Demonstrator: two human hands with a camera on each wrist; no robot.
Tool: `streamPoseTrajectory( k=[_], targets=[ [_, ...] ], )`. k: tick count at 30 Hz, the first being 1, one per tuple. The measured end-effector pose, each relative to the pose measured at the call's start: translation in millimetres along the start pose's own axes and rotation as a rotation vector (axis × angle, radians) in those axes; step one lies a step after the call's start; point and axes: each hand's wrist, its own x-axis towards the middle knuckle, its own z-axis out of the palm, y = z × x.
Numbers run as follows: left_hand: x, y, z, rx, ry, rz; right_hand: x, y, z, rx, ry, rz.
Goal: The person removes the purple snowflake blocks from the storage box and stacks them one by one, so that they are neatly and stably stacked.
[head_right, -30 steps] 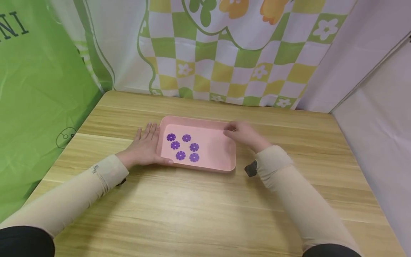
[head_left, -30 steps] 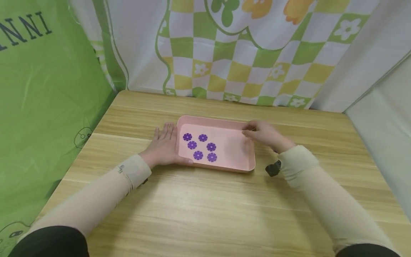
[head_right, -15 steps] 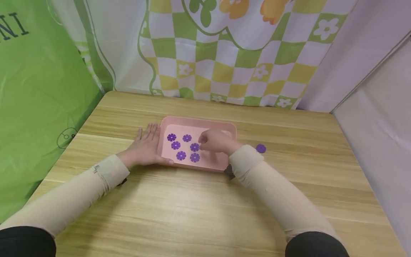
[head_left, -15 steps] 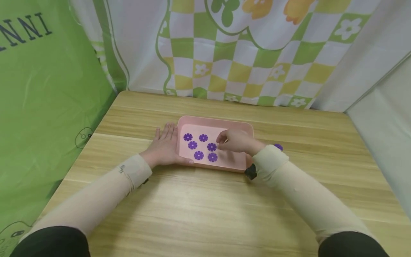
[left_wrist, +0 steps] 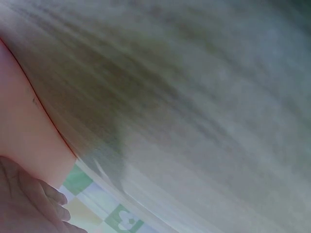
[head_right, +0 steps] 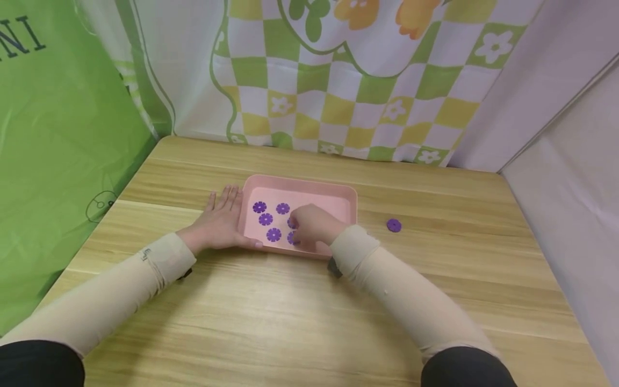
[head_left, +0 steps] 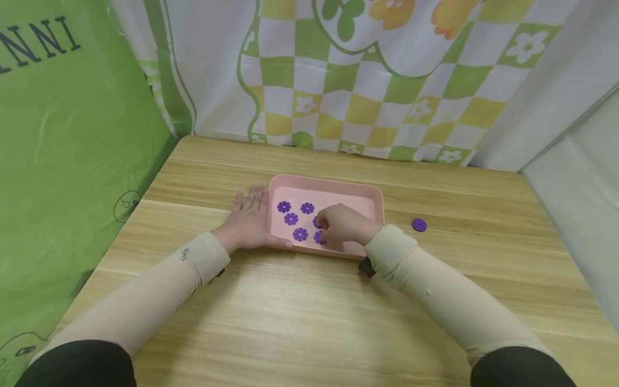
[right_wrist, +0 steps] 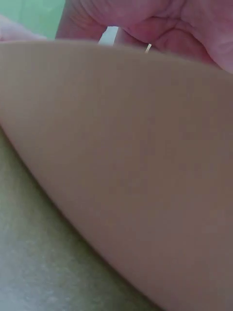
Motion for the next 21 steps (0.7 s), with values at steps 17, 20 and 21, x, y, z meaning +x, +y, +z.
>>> streamPoseTrajectory(
  k=[17, 20, 21],
  targets=[
    [-0.9, -0.3, 0.0, -0.004, 0.001, 0.003, 2.0, -2.4, 5.2, -0.118, -0.004, -0.060],
    [-1.2, -0.5, -0.3, -0.004, 0.000, 0.002, 1.6, -2.6, 5.0, -0.136, -0.004, -0.070],
    [-2.2, 0.3, -1.4, -0.006, -0.002, 0.001, 1.8, -2.7, 4.8, -0.142, -0.005, -0.074]
  ],
)
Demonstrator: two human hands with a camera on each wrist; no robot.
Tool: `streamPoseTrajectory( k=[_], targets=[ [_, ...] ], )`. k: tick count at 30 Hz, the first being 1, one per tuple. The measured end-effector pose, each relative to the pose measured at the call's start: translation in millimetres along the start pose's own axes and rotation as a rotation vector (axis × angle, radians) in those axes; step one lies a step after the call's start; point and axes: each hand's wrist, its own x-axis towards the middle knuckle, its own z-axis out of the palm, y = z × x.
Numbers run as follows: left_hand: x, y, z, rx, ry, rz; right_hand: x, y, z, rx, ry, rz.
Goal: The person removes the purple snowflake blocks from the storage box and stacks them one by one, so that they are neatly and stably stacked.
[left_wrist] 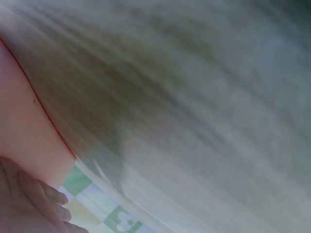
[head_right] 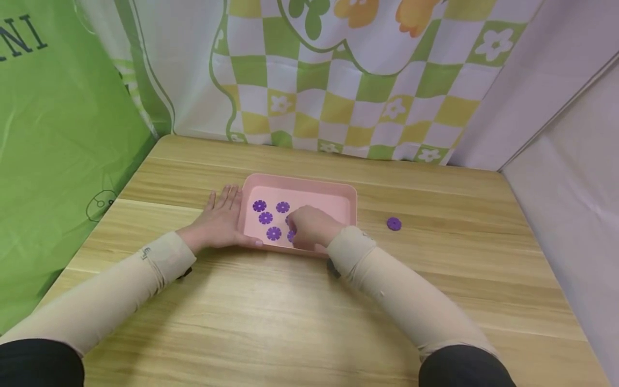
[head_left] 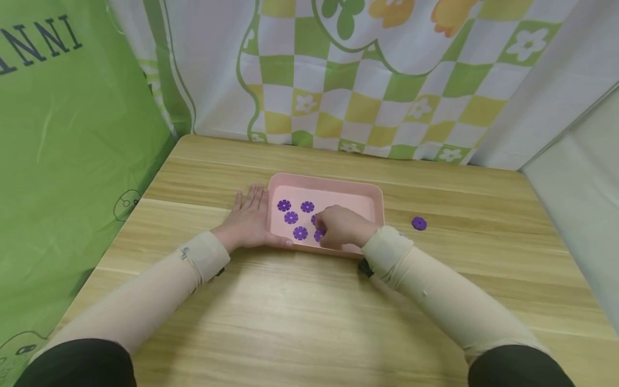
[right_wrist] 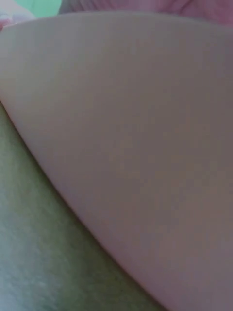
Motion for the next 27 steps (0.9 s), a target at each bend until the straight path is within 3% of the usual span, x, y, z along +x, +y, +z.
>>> streamPoseTrajectory(
  k=[6, 14, 27],
  targets=[
    [-3.7, 4.4, -4.6, -0.006, -0.011, -0.005, -0.4, 2, 0, 0.002, -0.001, 0.002],
    [-1.4, 1.6, -0.6, -0.012, -0.001, -0.011, -4.1, 6, -1, 0.044, 0.016, -0.001],
    [0.6, 1.0, 0.5, -0.017, -0.003, -0.011, -13.5, 30, -13, 0.093, 0.139, 0.022]
  ],
)
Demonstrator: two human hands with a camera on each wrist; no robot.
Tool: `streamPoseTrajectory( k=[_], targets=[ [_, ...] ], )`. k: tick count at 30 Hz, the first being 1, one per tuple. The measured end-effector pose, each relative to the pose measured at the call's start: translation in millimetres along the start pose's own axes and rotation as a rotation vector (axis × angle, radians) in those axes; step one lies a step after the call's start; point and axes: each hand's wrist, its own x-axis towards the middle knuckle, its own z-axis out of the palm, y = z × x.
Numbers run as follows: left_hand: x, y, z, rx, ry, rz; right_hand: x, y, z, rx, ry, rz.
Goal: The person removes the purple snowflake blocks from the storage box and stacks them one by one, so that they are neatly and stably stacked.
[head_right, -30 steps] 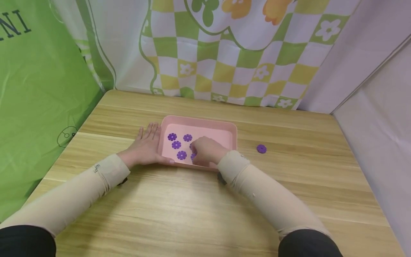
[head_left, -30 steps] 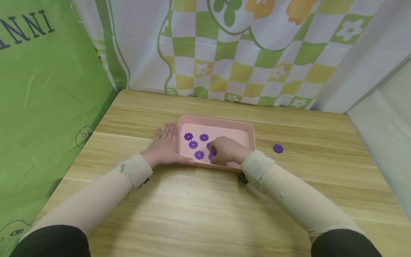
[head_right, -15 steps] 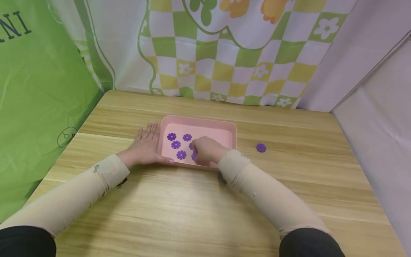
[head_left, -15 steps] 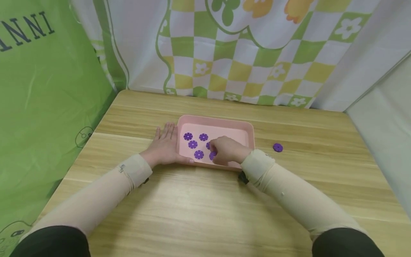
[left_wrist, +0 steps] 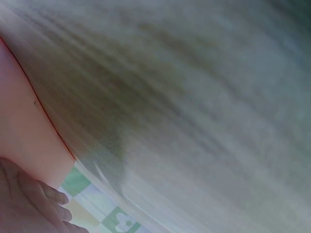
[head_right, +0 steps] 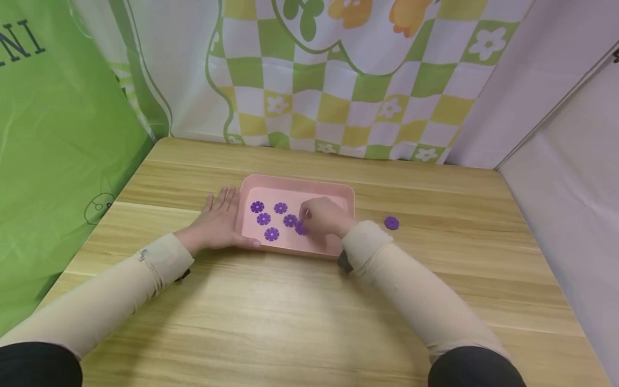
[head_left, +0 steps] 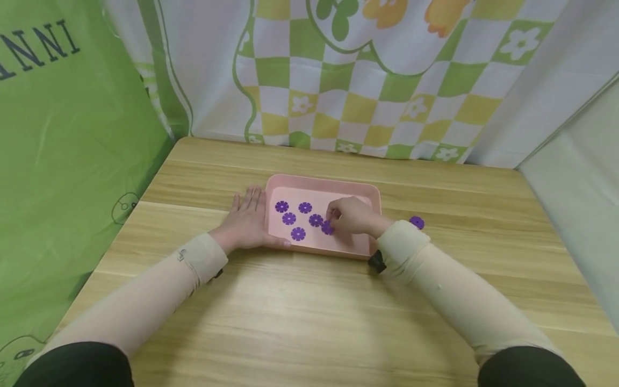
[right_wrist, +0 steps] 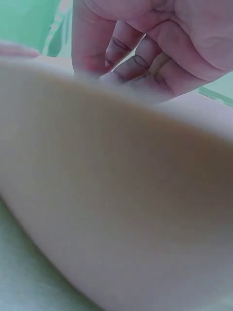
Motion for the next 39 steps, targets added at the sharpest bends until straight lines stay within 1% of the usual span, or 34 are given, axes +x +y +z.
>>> streamPoseTrajectory(
  k=[6, 9, 12, 14, 20, 25, 28, 33, 39],
  targets=[
    [-2.3, 4.4, -3.8, 0.004, 0.005, 0.003, -1.8, 17, -6, 0.089, 0.013, 0.006],
    [-4.6, 4.9, -3.1, 0.002, 0.007, 0.005, -5.0, 24, -7, 0.095, 0.006, -0.013],
    [-6.8, 3.0, 0.1, 0.001, 0.004, 0.003, -9.2, 30, -10, 0.069, 0.014, -0.027],
    [-8.1, 1.0, 2.8, 0.004, 0.004, 0.002, -11.9, 32, -13, 0.093, 0.022, -0.031],
    [-8.1, -2.9, 8.5, 0.008, 0.019, 0.004, -17.5, 39, -22, 0.170, 0.051, 0.022],
    [-8.6, -2.1, 7.7, 0.006, 0.019, 0.008, -23.4, 47, -30, 0.201, 0.065, 0.061],
    [-9.4, -0.4, 5.7, 0.010, 0.016, 0.011, -27.5, 55, -34, 0.285, 0.068, 0.091],
    [-8.6, 1.4, 3.3, 0.012, 0.018, 0.012, -37.4, 67, -42, 0.415, 0.075, 0.118],
    [-5.3, 2.4, 1.0, 0.003, 0.027, 0.019, -52.5, 81, -55, 0.511, 0.110, 0.175]
  ],
)
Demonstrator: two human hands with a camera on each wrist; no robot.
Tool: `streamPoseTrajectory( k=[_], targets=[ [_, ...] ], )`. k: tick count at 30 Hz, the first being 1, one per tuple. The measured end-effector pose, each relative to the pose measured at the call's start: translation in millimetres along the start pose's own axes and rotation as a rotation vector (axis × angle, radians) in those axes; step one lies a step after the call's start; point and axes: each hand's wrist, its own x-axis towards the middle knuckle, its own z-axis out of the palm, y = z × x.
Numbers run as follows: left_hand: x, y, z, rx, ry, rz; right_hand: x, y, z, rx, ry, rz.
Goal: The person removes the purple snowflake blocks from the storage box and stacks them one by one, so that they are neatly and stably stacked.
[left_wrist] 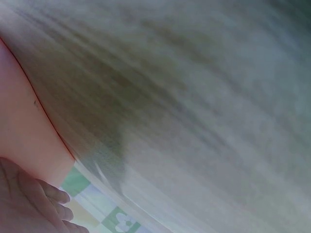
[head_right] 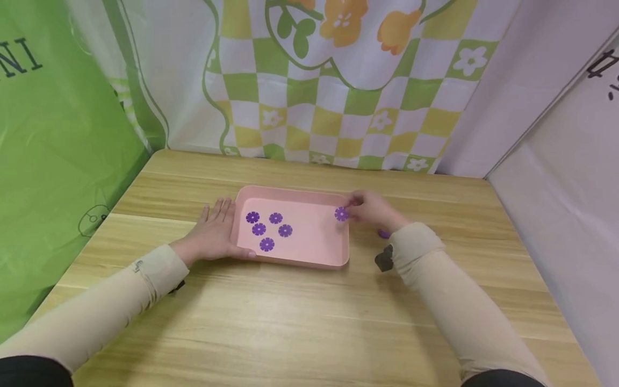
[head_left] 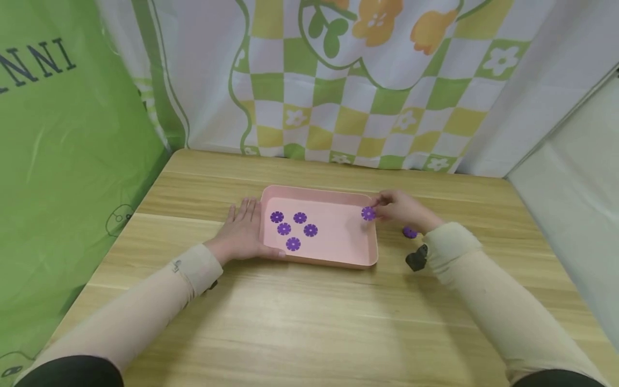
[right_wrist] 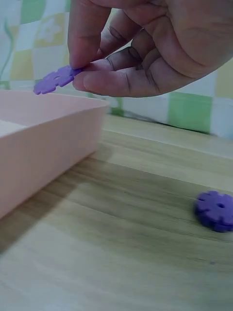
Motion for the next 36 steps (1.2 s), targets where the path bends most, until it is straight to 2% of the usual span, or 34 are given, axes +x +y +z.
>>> streamPoseTrajectory(
  k=[9, 23, 30, 36],
  targets=[
    [-2.1, -0.1, -1.6, -0.011, 0.003, -0.008, -7.3, 22, -19, 0.055, 0.065, 0.046],
    [-2.1, 1.1, 0.2, -0.009, -0.008, -0.006, -32.7, 58, -39, 0.088, 0.072, 0.079],
    [-0.3, 0.9, -0.3, 0.000, -0.011, -0.003, -43.7, 74, -44, 0.144, 0.083, 0.116],
    [0.2, 1.7, -2.3, -0.003, -0.022, -0.002, -49.8, 83, -46, 0.110, 0.093, 0.135]
  ],
)
